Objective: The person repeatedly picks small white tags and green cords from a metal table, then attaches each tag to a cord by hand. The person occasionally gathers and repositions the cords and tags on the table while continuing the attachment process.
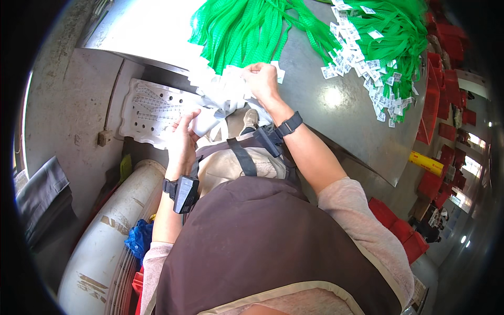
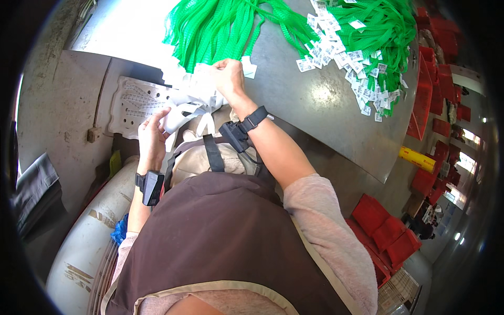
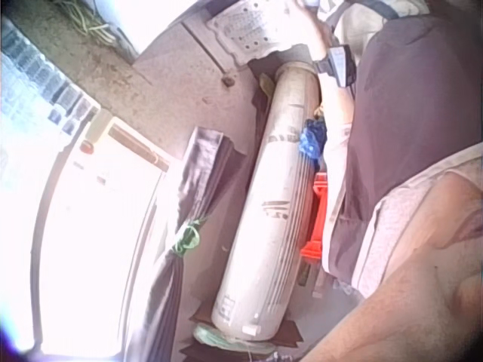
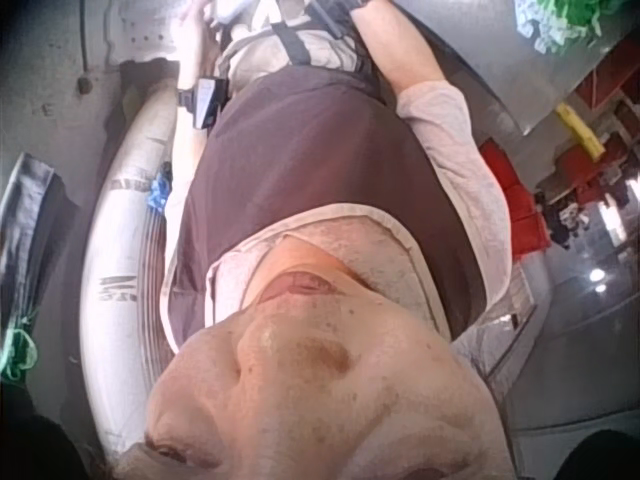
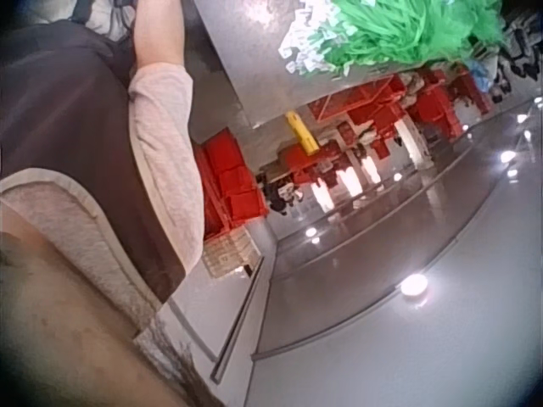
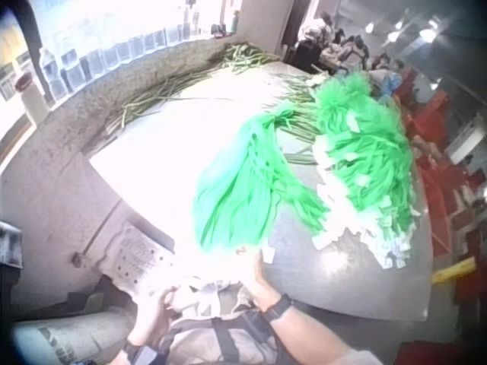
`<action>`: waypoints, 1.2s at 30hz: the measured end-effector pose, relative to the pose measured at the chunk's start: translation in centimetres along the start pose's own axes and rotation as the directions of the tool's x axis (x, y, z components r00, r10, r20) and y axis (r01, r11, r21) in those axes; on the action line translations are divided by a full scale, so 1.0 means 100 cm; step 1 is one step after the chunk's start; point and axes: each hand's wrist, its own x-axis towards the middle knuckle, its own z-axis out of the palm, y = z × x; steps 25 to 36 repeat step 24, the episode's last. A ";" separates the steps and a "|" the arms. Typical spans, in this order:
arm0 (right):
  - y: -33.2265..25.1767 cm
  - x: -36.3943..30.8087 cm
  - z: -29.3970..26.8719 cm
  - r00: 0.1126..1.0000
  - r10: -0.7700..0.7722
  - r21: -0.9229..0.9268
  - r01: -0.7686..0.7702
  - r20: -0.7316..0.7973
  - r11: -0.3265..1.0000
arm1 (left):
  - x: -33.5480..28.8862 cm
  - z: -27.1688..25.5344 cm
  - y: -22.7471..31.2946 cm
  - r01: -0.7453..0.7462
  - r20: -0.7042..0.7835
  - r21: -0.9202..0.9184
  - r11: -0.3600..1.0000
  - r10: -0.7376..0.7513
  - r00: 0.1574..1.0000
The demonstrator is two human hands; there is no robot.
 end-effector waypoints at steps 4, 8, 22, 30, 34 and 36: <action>-0.001 -0.002 0.002 0.999 0.043 0.007 -0.043 0.005 0.999 | 0.001 -0.001 0.002 0.000 0.005 -0.005 1.000 0.000 1.000; -0.002 -0.004 0.002 0.999 0.047 0.048 -0.047 0.008 0.998 | 0.001 -0.003 0.005 0.003 0.006 0.016 1.000 -0.003 1.000; -0.014 -0.012 0.002 0.997 -0.081 -0.369 0.069 -0.018 0.927 | 0.002 0.001 0.006 -0.038 0.078 0.162 0.986 0.026 0.997; -0.022 -0.015 -0.019 0.990 -0.138 -0.307 0.131 -0.003 0.943 | 0.000 0.004 0.004 -0.076 0.106 0.191 0.979 0.056 0.993; -0.022 -0.015 -0.019 0.990 -0.138 -0.307 0.131 -0.003 0.943 | 0.000 0.004 0.004 -0.076 0.106 0.191 0.979 0.056 0.993; -0.022 -0.015 -0.019 0.990 -0.138 -0.307 0.131 -0.003 0.943 | 0.000 0.004 0.004 -0.076 0.106 0.191 0.979 0.056 0.993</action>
